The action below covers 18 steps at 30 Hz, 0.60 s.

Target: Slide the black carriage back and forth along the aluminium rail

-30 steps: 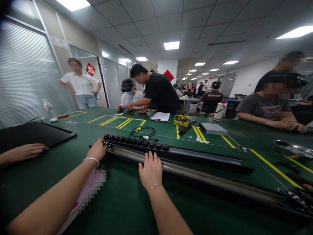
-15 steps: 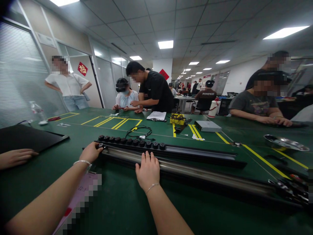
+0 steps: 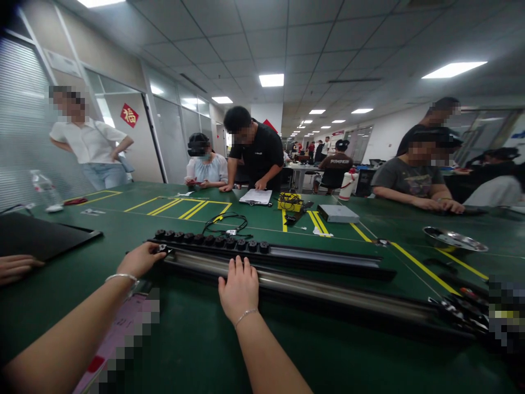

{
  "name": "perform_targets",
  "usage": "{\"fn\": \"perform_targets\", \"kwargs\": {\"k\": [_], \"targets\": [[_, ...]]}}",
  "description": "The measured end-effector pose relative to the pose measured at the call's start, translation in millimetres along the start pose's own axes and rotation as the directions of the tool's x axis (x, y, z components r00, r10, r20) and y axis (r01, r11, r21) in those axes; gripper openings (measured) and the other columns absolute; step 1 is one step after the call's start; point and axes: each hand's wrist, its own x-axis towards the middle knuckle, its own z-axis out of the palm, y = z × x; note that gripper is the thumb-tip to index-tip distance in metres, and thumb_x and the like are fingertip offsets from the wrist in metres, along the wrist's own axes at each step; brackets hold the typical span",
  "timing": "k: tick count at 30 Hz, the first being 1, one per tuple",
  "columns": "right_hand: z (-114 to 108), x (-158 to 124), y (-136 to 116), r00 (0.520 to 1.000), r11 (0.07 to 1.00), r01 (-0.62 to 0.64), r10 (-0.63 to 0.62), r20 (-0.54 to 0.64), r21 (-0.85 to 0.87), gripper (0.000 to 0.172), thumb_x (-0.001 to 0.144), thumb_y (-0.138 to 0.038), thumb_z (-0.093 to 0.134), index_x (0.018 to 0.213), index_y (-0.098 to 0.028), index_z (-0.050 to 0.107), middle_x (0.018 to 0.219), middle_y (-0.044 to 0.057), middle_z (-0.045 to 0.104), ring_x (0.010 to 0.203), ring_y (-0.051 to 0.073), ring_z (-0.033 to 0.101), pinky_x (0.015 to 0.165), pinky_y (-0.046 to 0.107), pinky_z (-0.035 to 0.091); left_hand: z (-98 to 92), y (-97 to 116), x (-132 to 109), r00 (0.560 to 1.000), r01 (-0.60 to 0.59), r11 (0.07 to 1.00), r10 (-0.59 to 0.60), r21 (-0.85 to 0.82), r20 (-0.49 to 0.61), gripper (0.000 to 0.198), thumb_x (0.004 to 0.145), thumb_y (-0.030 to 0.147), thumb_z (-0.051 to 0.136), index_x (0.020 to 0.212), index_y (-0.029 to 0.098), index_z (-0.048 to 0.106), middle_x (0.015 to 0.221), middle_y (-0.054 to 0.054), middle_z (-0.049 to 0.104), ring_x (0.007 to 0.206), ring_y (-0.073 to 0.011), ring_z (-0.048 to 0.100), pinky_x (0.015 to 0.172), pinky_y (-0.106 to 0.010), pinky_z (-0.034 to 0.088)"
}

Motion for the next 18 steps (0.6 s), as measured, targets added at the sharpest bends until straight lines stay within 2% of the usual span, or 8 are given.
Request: {"fn": "perform_targets", "kwargs": {"k": [6,18], "targets": [[-0.4,0.1,-0.8,1.000,1.000,0.001,-0.001,0.000,0.001,0.055,0.087,-0.045,0.029,0.131,-0.015,0.042,0.138,0.008,0.039,0.127,0.025,0.028,0.100,0.038,0.022,-0.2,2.0,-2.8,1.000,-0.015,1.000,0.015,0.004,0.011,0.053,0.070,0.053,0.052,0.109,0.016,0.055,0.108,-0.011,0.064,0.096,-0.0244,0.060,0.075,-0.029,0.044],[0.6,1.1,0.4,1.000,1.000,0.006,-0.006,0.004,-0.001,0.055,0.086,-0.044,0.030,0.132,-0.015,0.040,0.139,0.009,0.037,0.128,0.026,0.027,0.100,0.038,0.021,-7.7,1.6,2.8,0.996,-0.061,0.998,0.059,0.025,0.066,0.038,0.067,0.047,0.057,0.096,0.024,0.063,0.100,-0.003,0.068,0.092,-0.0214,0.061,0.070,-0.025,0.043]]}}
